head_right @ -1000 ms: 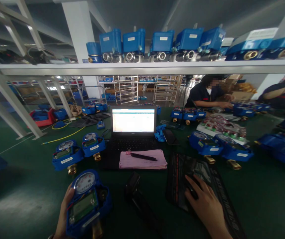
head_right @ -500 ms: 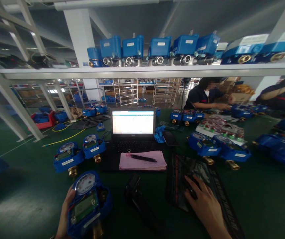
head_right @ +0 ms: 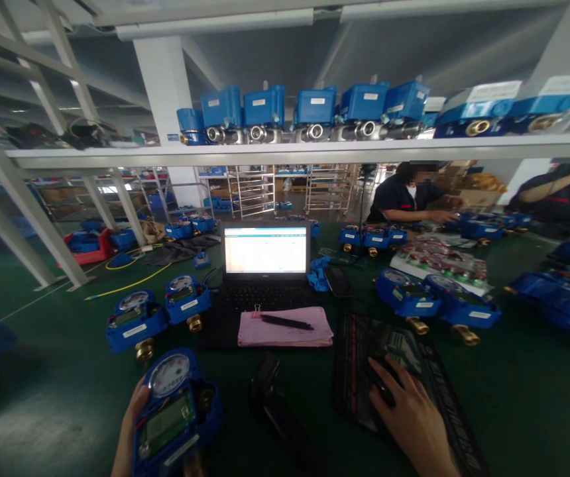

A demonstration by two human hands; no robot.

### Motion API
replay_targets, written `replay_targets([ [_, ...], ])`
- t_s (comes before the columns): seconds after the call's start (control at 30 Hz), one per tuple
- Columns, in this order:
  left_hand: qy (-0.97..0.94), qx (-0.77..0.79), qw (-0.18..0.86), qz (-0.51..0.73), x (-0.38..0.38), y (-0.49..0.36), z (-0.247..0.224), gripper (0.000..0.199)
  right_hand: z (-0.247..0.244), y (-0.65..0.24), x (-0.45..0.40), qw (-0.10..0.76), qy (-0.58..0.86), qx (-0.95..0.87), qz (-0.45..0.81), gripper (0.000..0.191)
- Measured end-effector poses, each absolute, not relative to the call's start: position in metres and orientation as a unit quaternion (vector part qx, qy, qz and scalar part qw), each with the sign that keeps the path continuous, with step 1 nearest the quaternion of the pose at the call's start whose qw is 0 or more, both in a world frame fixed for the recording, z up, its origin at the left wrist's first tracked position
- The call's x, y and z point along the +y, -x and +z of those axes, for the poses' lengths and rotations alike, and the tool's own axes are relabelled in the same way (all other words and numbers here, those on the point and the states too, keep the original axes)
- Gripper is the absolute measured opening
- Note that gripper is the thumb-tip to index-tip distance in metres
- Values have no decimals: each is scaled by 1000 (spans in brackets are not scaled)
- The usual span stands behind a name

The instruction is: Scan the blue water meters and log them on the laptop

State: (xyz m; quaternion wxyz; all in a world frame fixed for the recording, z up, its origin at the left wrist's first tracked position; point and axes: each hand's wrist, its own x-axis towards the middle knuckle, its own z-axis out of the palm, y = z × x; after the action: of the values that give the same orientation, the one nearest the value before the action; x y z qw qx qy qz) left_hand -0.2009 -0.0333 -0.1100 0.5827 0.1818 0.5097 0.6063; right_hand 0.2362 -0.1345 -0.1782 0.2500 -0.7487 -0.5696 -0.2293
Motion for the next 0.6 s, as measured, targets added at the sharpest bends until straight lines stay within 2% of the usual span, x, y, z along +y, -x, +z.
replay_targets([
  [0.07,-169,522,582,600,-35,201,-108,79,-177,-236,-135,245,746,-573,-234,48],
  [0.23,-180,516,583,602,-37,199,-105,66,-177,-239,-137,230,753,-579,-211,46],
  [0.33,-178,519,580,602,-37,199,-105,69,-179,-242,-138,221,754,-585,-203,44],
  [0.5,-156,515,589,603,-35,198,-106,87,-182,-244,-139,205,739,-599,-231,43],
  [0.6,-159,508,588,608,-34,199,-107,82,-181,-243,-138,204,730,-604,-248,43],
])
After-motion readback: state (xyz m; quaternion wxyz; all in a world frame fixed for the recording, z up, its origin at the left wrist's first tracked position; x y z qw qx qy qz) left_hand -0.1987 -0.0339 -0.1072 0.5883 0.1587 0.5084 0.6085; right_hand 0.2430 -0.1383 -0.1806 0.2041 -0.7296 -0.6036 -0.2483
